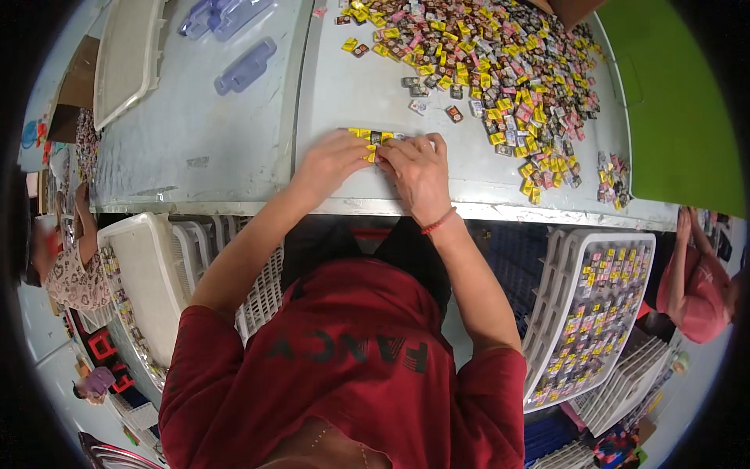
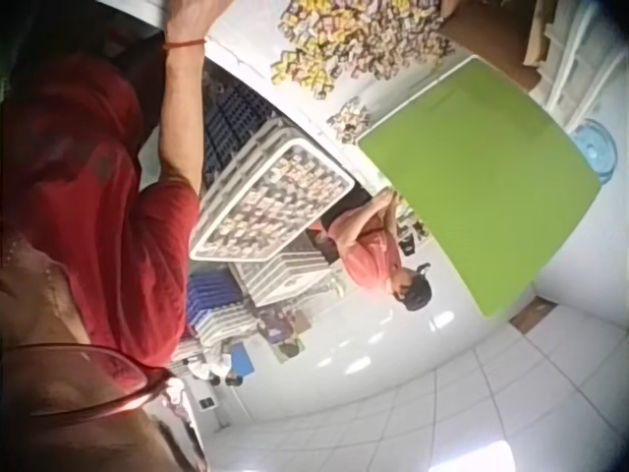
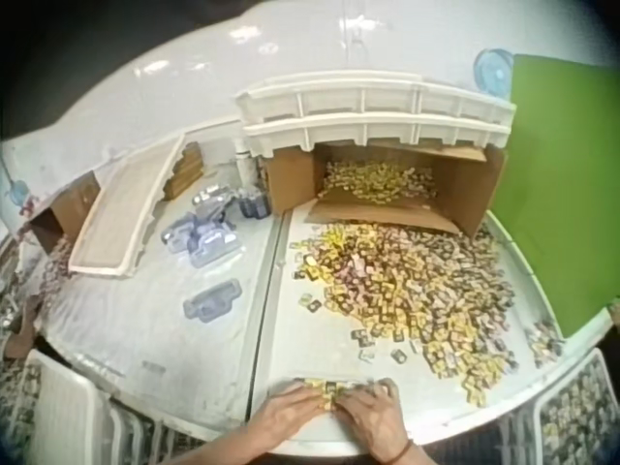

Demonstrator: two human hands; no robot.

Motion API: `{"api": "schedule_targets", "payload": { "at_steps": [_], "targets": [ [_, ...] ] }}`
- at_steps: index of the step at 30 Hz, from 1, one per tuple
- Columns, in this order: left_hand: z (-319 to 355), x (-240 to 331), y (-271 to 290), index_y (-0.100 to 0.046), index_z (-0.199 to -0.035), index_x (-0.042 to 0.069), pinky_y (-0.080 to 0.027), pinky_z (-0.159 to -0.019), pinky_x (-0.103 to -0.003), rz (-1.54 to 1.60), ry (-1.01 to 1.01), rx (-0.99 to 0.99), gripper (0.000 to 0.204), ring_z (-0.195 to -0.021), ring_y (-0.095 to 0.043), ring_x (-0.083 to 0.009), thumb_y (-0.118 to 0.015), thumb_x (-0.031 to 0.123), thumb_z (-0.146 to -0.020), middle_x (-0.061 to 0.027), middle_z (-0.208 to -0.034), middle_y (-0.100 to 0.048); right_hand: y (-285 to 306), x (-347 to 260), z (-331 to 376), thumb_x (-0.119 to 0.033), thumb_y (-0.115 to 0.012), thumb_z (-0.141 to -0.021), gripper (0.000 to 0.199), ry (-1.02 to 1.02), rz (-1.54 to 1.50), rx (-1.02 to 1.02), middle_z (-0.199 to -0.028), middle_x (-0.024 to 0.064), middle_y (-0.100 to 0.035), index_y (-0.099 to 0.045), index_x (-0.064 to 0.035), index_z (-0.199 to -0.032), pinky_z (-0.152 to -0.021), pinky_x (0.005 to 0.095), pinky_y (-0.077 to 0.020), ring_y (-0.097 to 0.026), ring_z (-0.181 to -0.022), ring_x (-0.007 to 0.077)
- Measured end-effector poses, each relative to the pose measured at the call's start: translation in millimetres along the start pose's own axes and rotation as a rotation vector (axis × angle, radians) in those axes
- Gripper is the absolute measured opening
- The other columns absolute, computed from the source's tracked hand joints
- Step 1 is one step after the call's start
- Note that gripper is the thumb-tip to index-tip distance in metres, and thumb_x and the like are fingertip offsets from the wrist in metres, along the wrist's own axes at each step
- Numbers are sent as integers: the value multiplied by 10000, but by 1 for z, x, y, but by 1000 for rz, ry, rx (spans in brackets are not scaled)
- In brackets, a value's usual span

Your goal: Sort and pack small colorful square items into plastic bags and boxes.

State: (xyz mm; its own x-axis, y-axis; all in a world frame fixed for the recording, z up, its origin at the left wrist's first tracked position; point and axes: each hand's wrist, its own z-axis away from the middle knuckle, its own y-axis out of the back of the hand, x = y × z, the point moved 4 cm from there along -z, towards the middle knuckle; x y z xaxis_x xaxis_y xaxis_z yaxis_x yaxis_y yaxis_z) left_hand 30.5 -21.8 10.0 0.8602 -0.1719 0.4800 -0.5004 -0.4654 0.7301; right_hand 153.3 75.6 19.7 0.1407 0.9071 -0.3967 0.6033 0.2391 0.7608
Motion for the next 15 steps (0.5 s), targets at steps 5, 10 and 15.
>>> {"api": "schedule_targets", "payload": {
  "at_steps": [5,10,15],
  "targets": [
    [7,6,-6,-677,-911,11,-515,-809,-323,13,27,156,233,-920,-605,-245,-735,40,-688,-68,-961,-665,6,-3,7,-147,-734,-728,181,29,51,2,-952,-9,-673,-684,-103,-896,-883,381,-385,-589,-867,189],
    [10,5,-8,-685,-890,15,-518,-831,-332,12,-6,163,215,-993,-614,-268,-744,35,-684,-68,-963,-680,9,-1,11,-130,-746,-715,211,34,-5,-9,-967,6,-672,-689,-96,-916,-881,387,-393,-583,-891,199],
    [17,10,-9,-663,-970,20,-482,-902,-369,-42,-56,64,265,-1085,-571,-292,-721,63,-716,-81,-1060,-648,4,0,21,-134,-715,-736,224,104,-3,-17,-984,11,-645,-681,-93,-954,-874,404,-396,-556,-924,224]
  ]
}}
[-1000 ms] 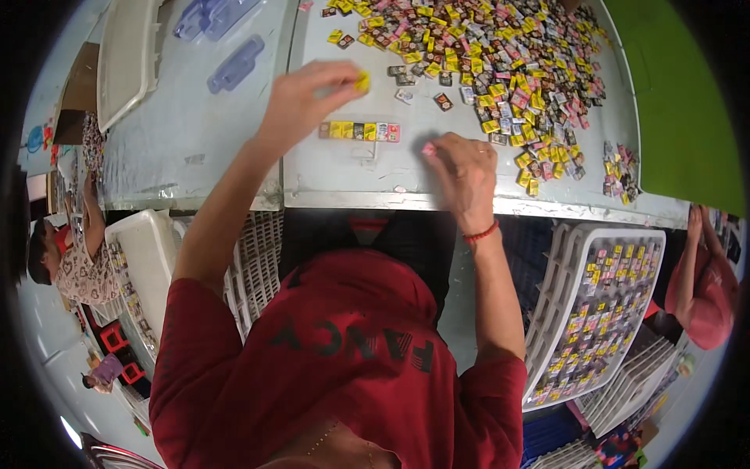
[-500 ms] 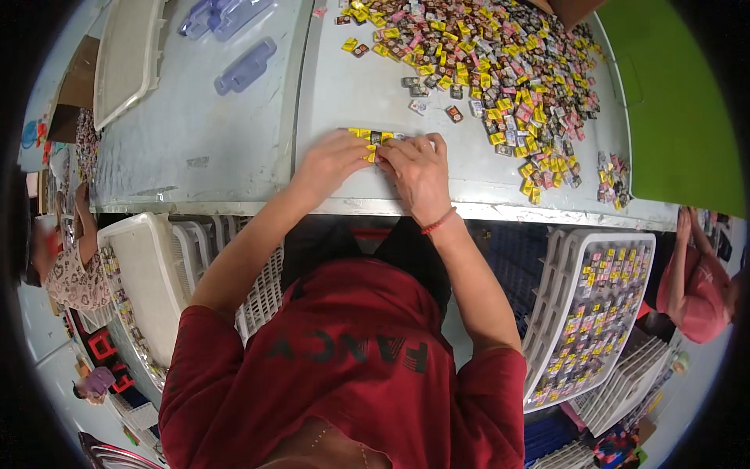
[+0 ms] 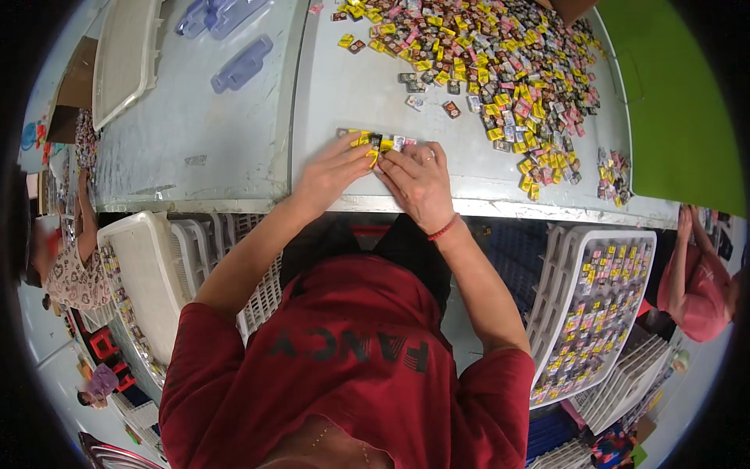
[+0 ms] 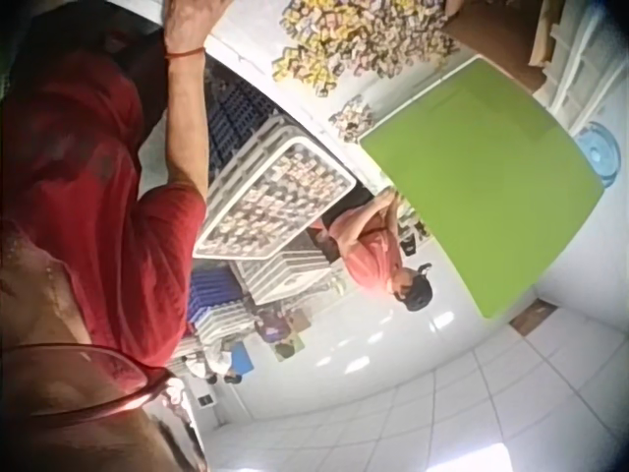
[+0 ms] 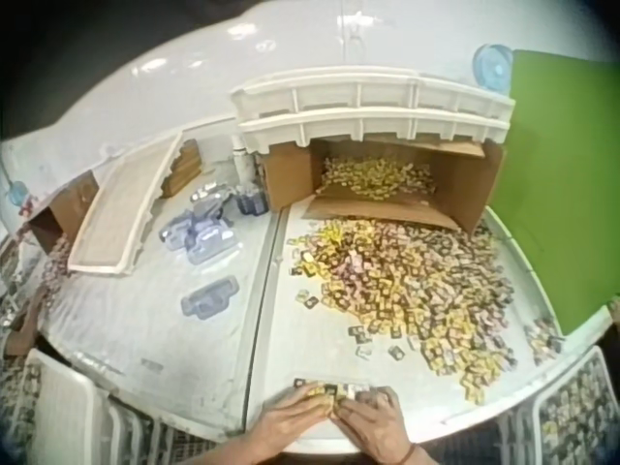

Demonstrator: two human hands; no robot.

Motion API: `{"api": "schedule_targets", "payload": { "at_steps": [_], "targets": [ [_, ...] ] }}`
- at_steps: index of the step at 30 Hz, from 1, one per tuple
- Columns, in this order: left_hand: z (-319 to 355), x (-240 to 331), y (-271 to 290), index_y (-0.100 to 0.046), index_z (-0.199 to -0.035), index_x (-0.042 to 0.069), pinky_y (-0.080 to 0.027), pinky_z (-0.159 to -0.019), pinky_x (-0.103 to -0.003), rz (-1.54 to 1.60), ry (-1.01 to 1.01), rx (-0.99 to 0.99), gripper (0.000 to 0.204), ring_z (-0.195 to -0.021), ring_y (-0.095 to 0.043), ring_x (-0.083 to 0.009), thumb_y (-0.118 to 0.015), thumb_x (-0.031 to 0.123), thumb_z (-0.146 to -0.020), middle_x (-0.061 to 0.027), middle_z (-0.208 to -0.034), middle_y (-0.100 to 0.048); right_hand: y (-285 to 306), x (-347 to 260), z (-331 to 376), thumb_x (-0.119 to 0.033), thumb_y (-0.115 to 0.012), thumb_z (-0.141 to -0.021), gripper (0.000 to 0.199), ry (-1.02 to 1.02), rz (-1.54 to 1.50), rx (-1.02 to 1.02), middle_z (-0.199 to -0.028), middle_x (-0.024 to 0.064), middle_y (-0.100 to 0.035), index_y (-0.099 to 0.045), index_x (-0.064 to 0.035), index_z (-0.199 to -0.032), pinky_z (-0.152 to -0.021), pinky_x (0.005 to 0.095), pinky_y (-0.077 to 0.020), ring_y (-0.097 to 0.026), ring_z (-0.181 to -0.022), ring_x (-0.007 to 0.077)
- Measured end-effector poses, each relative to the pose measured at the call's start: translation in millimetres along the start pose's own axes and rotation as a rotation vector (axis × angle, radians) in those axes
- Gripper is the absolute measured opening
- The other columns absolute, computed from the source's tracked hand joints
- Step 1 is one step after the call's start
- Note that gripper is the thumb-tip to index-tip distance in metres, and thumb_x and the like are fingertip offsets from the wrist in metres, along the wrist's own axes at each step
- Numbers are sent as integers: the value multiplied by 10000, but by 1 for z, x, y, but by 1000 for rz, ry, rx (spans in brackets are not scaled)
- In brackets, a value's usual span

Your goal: Sort and pack small colorful square items into plastic bags and boxes.

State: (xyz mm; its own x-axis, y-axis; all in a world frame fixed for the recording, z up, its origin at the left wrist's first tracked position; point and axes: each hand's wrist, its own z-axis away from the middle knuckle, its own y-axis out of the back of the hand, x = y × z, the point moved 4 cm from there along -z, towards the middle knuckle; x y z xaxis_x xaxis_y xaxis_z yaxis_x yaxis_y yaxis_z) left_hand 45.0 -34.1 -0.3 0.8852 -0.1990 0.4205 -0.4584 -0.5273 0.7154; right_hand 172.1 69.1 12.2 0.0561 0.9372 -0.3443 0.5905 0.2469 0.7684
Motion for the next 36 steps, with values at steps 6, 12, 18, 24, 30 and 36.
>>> {"api": "schedule_targets", "payload": {
  "at_steps": [6,12,18,24,30,36],
  "targets": [
    [4,15,3,-535,-1213,1,-339,-1033,-442,-151,30,-287,545,-1245,-427,-302,-717,202,-741,-103,-1333,-474,2,-11,12,-176,-692,-774,384,-57,268,-93,-1150,22,-586,-628,-106,-1146,-992,472,-337,-522,-1074,237],
    [8,18,5,-460,-1298,-8,-296,-1050,-462,-192,71,-362,700,-1289,-365,-322,-725,314,-736,-108,-1412,-388,2,-22,9,-171,-631,-812,428,-68,386,-185,-1169,17,-582,-577,-103,-1231,-1048,517,-265,-504,-1124,227],
    [7,19,4,-455,-1302,-14,-283,-1058,-463,-217,62,-388,695,-1291,-360,-328,-703,342,-759,-109,-1422,-377,2,-12,13,-127,-614,-761,466,-80,191,-164,-1197,1,-581,-588,-114,-1226,-1056,505,-262,-510,-1107,209],
    [9,18,3,-450,-1312,-13,-277,-1064,-461,-196,72,-379,701,-1300,-350,-326,-699,346,-763,-104,-1422,-377,1,-25,17,-109,-574,-778,460,-78,298,-164,-1208,-2,-566,-582,-107,-1237,-1065,515,-247,-499,-1121,216],
    [9,17,4,-443,-1319,-15,-275,-1066,-460,-209,73,-389,712,-1298,-352,-325,-698,348,-762,-105,-1417,-382,1,-37,11,-129,-524,-805,448,-79,495,-297,-1283,16,-516,-567,-80,-1248,-1081,550,-211,-451,-1186,252],
    [8,18,3,-444,-1312,-22,-283,-1058,-460,-198,67,-372,697,-1302,-347,-329,-689,345,-772,-112,-1418,-382,0,-27,17,-181,-634,-802,448,-159,248,-214,-1287,49,-524,-566,-55,-1226,-1067,542,-233,-443,-1208,268]
  ]
}}
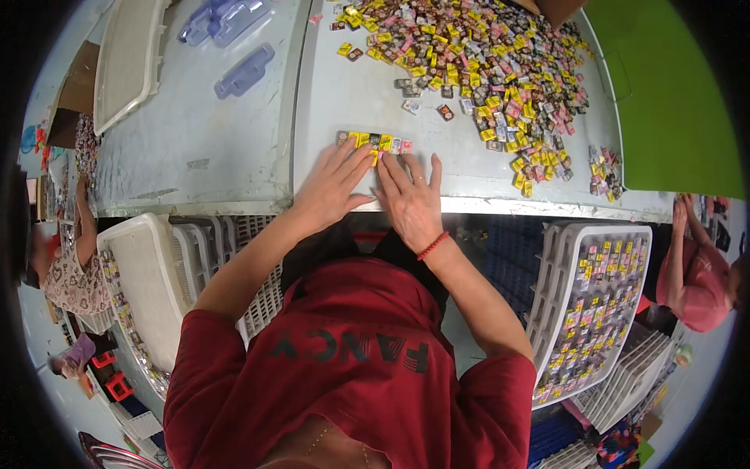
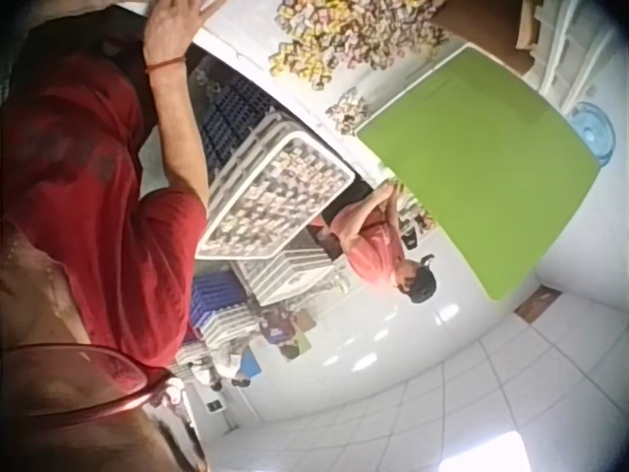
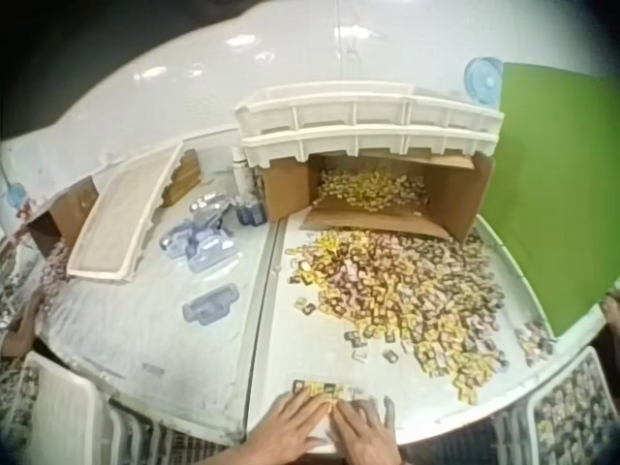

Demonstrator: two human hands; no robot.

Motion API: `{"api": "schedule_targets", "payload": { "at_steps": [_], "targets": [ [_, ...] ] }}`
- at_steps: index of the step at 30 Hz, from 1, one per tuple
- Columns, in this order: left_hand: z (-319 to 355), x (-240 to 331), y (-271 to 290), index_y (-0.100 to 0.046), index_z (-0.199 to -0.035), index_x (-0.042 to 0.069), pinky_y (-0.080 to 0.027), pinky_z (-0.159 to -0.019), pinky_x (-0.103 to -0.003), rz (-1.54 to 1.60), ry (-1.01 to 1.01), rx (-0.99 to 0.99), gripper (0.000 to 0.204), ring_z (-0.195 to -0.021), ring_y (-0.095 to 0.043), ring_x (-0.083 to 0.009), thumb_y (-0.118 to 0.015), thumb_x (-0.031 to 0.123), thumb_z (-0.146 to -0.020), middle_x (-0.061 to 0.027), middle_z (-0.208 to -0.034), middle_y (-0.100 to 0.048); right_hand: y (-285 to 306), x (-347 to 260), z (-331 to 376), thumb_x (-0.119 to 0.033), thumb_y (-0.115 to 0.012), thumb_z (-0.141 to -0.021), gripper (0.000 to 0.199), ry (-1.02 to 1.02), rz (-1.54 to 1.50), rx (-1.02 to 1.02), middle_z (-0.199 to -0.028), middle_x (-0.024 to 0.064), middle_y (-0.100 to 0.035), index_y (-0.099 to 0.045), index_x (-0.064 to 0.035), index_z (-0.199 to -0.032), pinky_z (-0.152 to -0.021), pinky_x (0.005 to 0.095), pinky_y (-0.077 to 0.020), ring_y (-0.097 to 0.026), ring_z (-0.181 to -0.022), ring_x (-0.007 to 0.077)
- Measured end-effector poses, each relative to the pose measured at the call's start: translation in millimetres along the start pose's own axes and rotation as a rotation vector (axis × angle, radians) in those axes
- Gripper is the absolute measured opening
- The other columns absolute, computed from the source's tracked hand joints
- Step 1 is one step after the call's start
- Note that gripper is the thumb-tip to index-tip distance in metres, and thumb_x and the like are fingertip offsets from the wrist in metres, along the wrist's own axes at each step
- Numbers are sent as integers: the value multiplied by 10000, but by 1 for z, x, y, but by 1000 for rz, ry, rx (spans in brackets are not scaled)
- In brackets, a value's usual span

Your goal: Sort and pack small colorful square items into plastic bags and boxes.

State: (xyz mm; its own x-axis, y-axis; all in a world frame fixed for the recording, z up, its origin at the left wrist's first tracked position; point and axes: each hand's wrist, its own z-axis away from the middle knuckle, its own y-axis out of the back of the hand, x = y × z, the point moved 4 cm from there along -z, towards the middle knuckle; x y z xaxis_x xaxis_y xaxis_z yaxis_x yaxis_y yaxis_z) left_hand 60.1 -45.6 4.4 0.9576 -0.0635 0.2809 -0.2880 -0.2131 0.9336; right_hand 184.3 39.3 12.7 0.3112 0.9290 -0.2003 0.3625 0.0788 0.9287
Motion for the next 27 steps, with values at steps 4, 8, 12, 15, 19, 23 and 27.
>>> {"api": "schedule_targets", "payload": {
  "at_steps": [4,8,12,15,19,23,27],
  "targets": [
    [0,-4,5,-453,-1296,-26,-276,-1062,-472,84,27,96,687,-1307,-340,-338,-679,368,-781,-120,-1409,-392,4,12,6,-223,-651,-819,522,-2,-197,26,-1313,113,-496,-503,-35,-1283,-1071,512,-236,-419,-1250,290],
    [-22,-2,14,-449,-1297,-29,-264,-1065,-490,-31,-35,65,707,-1311,-334,-340,-650,428,-797,-124,-1408,-394,11,18,-13,-283,-582,-869,614,-20,-76,-44,-1421,143,-379,-373,-8,-1376,-1076,533,-218,-340,-1335,300],
    [-34,-1,1,-433,-1314,-25,-247,-1071,-508,11,-44,24,748,-1315,-330,-338,-605,503,-813,-124,-1408,-393,-5,23,-11,-374,-532,-878,670,-5,2,-125,-1440,127,-361,-349,15,-1392,-1062,560,-230,-321,-1343,292],
    [-31,-1,-4,-431,-1317,-21,-243,-1073,-507,19,-17,22,755,-1310,-335,-338,-602,512,-811,-121,-1404,-398,-5,21,-11,-378,-572,-844,716,-13,29,-150,-1454,123,-345,-343,14,-1398,-1072,563,-219,-308,-1353,286],
    [-34,0,-6,-434,-1318,-13,-247,-1069,-507,5,-4,15,759,-1298,-349,-338,-613,507,-795,-117,-1398,-404,-5,21,-11,-382,-613,-802,759,-21,48,-168,-1458,117,-338,-351,10,-1396,-1076,563,-217,-298,-1359,282],
    [-33,0,-6,-434,-1322,-6,-249,-1064,-517,-19,-6,38,769,-1297,-349,-340,-619,509,-782,-114,-1399,-404,-2,19,-10,-368,-640,-775,772,-34,82,-151,-1453,111,-343,-364,6,-1391,-1075,556,-223,-307,-1350,280],
    [-32,-1,-6,-435,-1323,-4,-249,-1056,-528,-21,-14,31,785,-1302,-344,-344,-608,531,-776,-108,-1404,-399,-2,18,-9,-360,-640,-778,758,-43,96,-153,-1449,109,-348,-374,6,-1385,-1072,553,-233,-325,-1333,283]
  ]
}}
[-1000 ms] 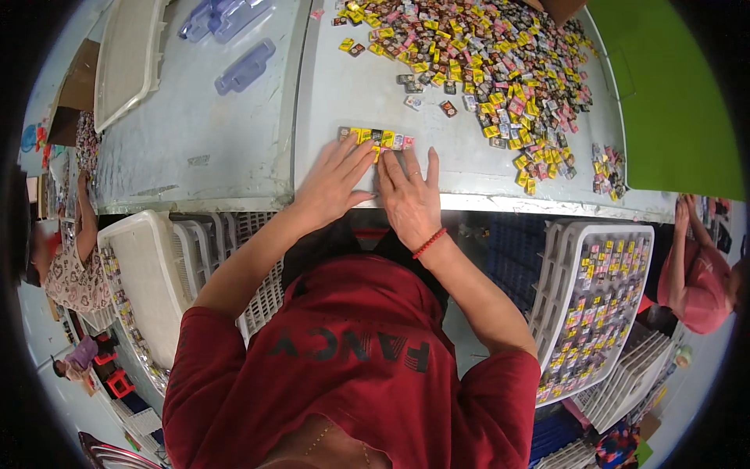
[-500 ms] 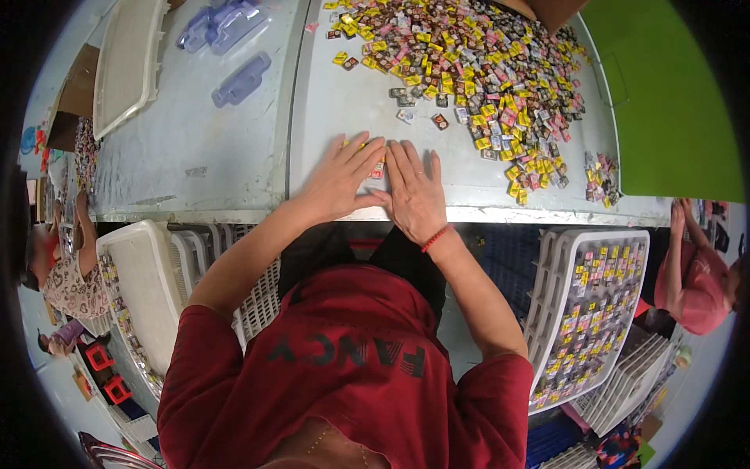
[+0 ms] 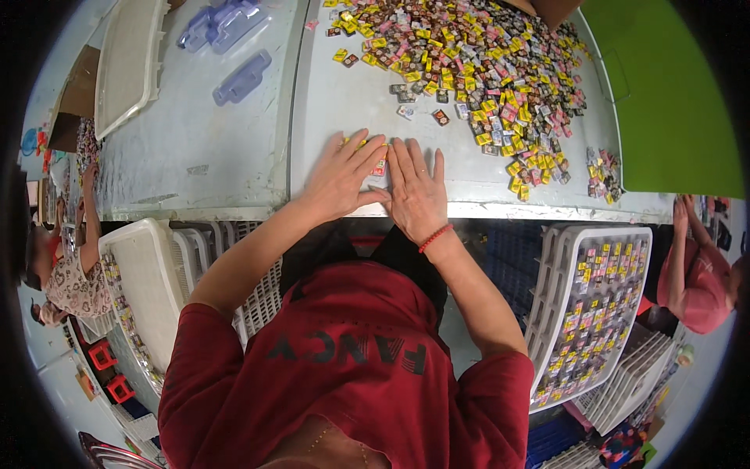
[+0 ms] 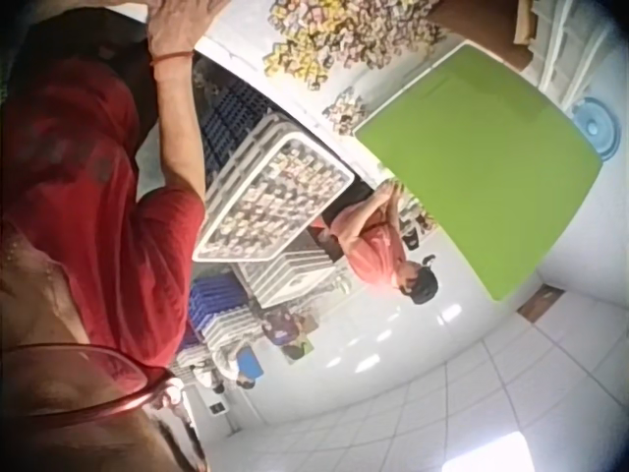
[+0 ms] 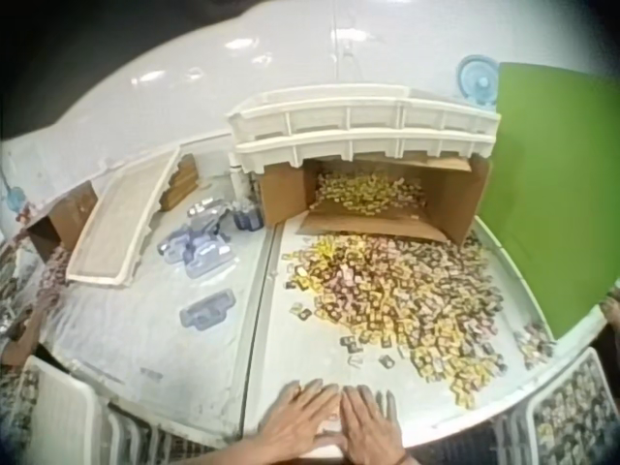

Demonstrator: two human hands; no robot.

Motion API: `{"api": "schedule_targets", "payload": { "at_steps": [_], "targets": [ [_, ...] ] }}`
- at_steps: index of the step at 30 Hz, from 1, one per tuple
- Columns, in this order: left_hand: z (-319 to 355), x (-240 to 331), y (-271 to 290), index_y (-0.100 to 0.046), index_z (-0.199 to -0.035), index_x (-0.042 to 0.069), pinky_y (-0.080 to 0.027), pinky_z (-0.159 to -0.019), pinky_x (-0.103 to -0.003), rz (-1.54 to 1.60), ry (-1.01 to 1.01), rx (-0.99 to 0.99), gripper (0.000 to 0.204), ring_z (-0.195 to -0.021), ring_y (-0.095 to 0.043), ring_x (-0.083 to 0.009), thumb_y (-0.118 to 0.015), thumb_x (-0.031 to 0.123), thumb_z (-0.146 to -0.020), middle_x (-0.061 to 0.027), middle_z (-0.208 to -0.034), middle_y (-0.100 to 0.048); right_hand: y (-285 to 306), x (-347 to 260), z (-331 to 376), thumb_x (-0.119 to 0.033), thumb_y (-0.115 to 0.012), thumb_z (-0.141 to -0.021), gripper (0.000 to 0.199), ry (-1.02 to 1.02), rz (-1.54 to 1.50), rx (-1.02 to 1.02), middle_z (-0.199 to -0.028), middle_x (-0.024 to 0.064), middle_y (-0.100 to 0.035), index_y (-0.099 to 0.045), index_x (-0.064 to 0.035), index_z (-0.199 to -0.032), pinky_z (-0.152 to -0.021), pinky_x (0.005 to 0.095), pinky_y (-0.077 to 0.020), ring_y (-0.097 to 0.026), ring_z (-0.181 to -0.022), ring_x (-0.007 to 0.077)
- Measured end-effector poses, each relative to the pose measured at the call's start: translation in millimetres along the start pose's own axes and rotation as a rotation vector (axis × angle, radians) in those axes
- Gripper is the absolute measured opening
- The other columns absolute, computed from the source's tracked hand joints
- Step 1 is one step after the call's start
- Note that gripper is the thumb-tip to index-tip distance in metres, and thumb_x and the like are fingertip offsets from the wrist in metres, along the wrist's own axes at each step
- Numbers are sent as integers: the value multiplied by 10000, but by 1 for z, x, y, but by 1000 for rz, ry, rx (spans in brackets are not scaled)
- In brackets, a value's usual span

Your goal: Sort and pack small colorful square items into plastic bags and boxes.

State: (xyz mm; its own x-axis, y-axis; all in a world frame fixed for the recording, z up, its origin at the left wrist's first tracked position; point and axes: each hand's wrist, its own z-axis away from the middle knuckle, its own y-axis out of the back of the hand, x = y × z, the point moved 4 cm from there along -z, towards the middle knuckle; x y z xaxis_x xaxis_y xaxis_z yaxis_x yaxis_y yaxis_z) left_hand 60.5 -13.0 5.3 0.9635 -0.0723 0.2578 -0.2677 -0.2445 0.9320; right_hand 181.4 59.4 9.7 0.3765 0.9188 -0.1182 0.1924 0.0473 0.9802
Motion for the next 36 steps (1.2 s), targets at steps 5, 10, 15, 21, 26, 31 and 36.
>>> {"api": "schedule_targets", "payload": {
  "at_steps": [5,10,15,21,26,31,36],
  "targets": [
    [-1,0,1,-426,-1333,0,-237,-1057,-531,-17,-2,-16,776,-1308,-334,-345,-588,538,-798,-119,-1412,-386,-8,2,2,-355,-615,-811,754,-12,-65,21,-1453,139,-335,-326,11,-1405,-1064,564,-236,-308,-1345,313],
    [0,-9,12,-393,-1357,7,-233,-1073,-490,293,109,52,673,-1317,-304,-373,-596,413,-860,-175,-1431,-341,-4,9,5,-323,-586,-850,743,27,-216,15,-1448,199,-322,-263,31,-1418,-1061,579,-224,-298,-1346,359],
    [25,-52,43,-506,-1240,-29,-470,-830,-385,494,512,302,424,-972,-594,-305,-568,218,-902,-201,-1094,-590,6,45,14,-129,-554,-906,542,-213,-411,292,-1299,212,-482,-342,13,-1385,-917,409,-420,-517,-1104,326],
    [17,-62,25,-555,-1179,-69,-512,-545,-264,875,786,135,342,-620,-620,-145,-524,163,-929,-118,-859,-661,-18,66,-7,-128,-585,-908,393,-411,-608,98,-885,134,-673,-498,-7,-1272,-560,280,-493,-611,-598,163],
    [11,-71,10,-599,-1080,-99,-523,-501,-264,1008,854,115,336,-583,-641,-143,-600,179,-891,-125,-779,-663,-21,61,-11,-115,-580,-914,359,-556,-800,-49,-828,70,-658,-522,-1,-1249,-528,228,-461,-586,-607,89],
    [17,-80,13,-599,-1100,-61,-506,-536,-239,1100,911,23,346,-615,-619,-119,-614,219,-897,-95,-823,-660,-24,54,-14,-100,-566,-930,294,-628,-1342,-24,-797,9,-614,-553,15,-1200,-547,201,-456,-573,-642,64],
    [45,-82,45,-592,-1080,-27,-492,-561,-222,1197,999,4,335,-658,-621,-106,-588,268,-920,-81,-861,-658,-25,35,-38,-149,-576,-933,271,-560,-1385,-165,-783,-6,-604,-587,10,-1152,-550,199,-449,-559,-635,64]
  ]
}}
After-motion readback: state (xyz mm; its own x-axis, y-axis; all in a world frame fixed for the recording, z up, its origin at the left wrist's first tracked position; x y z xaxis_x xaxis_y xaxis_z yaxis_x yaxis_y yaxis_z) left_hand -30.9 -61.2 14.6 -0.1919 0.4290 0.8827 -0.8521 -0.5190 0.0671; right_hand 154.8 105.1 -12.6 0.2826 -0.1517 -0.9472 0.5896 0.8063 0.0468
